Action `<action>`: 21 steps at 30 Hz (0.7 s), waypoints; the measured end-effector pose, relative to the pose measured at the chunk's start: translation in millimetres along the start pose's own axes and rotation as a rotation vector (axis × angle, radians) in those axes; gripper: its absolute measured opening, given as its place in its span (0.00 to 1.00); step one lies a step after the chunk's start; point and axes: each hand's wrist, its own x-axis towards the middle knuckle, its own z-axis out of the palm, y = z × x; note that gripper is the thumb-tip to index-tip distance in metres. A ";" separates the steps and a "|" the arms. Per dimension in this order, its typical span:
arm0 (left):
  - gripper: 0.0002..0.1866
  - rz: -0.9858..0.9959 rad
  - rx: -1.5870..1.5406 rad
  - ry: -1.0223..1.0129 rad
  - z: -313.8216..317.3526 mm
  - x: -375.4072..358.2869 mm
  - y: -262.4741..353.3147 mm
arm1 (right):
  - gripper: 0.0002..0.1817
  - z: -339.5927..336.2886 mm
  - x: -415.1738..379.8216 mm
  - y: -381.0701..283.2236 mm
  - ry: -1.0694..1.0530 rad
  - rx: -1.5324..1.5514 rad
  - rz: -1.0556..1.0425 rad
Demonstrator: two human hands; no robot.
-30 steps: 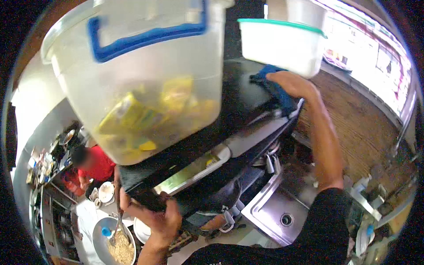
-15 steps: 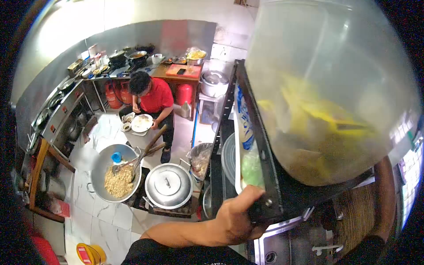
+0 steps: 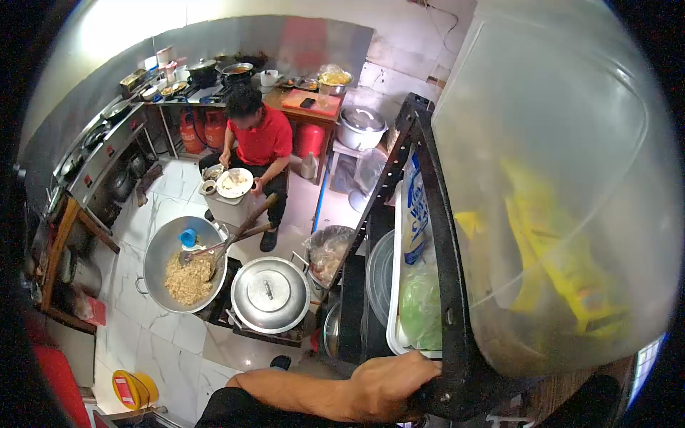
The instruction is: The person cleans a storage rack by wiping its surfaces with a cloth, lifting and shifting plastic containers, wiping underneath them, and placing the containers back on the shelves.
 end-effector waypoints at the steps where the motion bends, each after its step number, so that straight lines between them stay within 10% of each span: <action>1: 0.33 -0.004 0.000 0.009 0.6 0.0 -0.6 | 0.25 -0.4 0.1 1.0 -0.002 -0.004 0.003; 21: 0.44 0.007 0.056 0.065 8.5 -7.5 1.1 | 0.24 6.5 -26.3 13.6 0.099 0.005 -0.016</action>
